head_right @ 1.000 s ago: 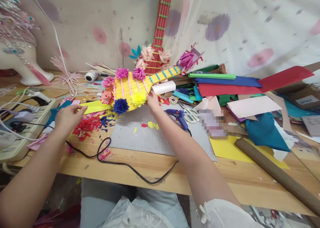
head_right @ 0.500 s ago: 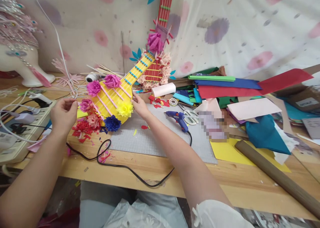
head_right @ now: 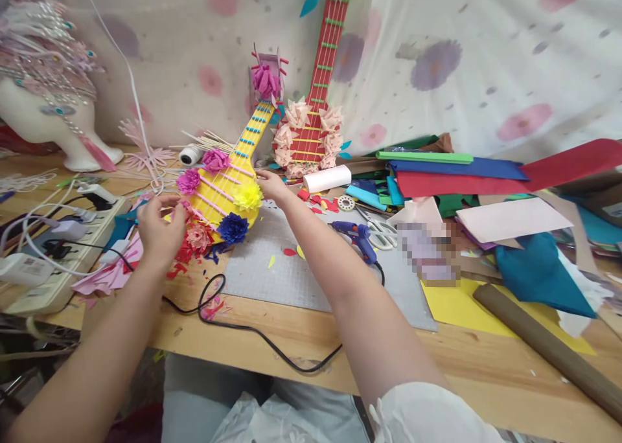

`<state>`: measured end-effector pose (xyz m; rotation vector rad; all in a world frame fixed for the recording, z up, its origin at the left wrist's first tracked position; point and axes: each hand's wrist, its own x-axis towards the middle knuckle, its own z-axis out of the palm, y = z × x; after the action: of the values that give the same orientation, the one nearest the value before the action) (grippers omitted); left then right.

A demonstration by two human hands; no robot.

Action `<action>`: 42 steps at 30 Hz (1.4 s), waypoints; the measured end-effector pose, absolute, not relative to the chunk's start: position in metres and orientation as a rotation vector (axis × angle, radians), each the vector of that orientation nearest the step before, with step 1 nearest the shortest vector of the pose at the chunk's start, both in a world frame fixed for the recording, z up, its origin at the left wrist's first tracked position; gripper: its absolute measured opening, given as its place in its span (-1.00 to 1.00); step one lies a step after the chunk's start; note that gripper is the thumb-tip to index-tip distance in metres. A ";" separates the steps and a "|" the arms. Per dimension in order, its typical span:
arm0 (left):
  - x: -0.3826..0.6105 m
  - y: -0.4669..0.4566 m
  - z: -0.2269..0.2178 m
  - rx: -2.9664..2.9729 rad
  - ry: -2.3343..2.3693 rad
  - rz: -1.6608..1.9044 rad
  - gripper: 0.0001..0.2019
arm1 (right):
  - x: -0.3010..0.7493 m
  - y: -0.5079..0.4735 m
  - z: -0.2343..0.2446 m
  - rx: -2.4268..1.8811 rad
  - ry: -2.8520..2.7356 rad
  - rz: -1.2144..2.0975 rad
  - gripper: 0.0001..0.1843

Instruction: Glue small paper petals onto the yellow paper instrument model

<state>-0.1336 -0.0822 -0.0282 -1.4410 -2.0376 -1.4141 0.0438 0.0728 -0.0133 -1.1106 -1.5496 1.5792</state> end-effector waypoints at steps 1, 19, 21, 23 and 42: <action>-0.124 -0.083 -0.029 -1.465 -1.989 -1.396 -0.86 | 0.044 0.072 -0.017 -1.116 -1.517 1.586 -0.68; 0.022 -0.065 -0.098 -2.429 -1.695 -1.424 -0.75 | 0.129 0.103 -0.071 -1.772 -2.407 -0.042 -0.47; 0.017 -0.068 -0.099 -2.417 -1.720 -1.460 -0.78 | 0.127 0.106 -0.070 -1.794 -2.408 -0.073 -0.49; 0.014 -0.069 -0.099 -2.359 -1.804 -1.537 -0.80 | 0.126 0.108 -0.069 -1.789 -2.393 -0.102 -0.52; 0.022 -0.057 -0.100 -2.174 -2.110 -2.216 -0.65 | 0.142 0.010 -0.062 -1.176 -1.413 1.280 -0.86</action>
<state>0.0222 -0.0571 -0.1002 -2.1744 -2.1105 -2.2156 0.1425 0.0105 -0.0619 -1.1761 -1.4130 1.2803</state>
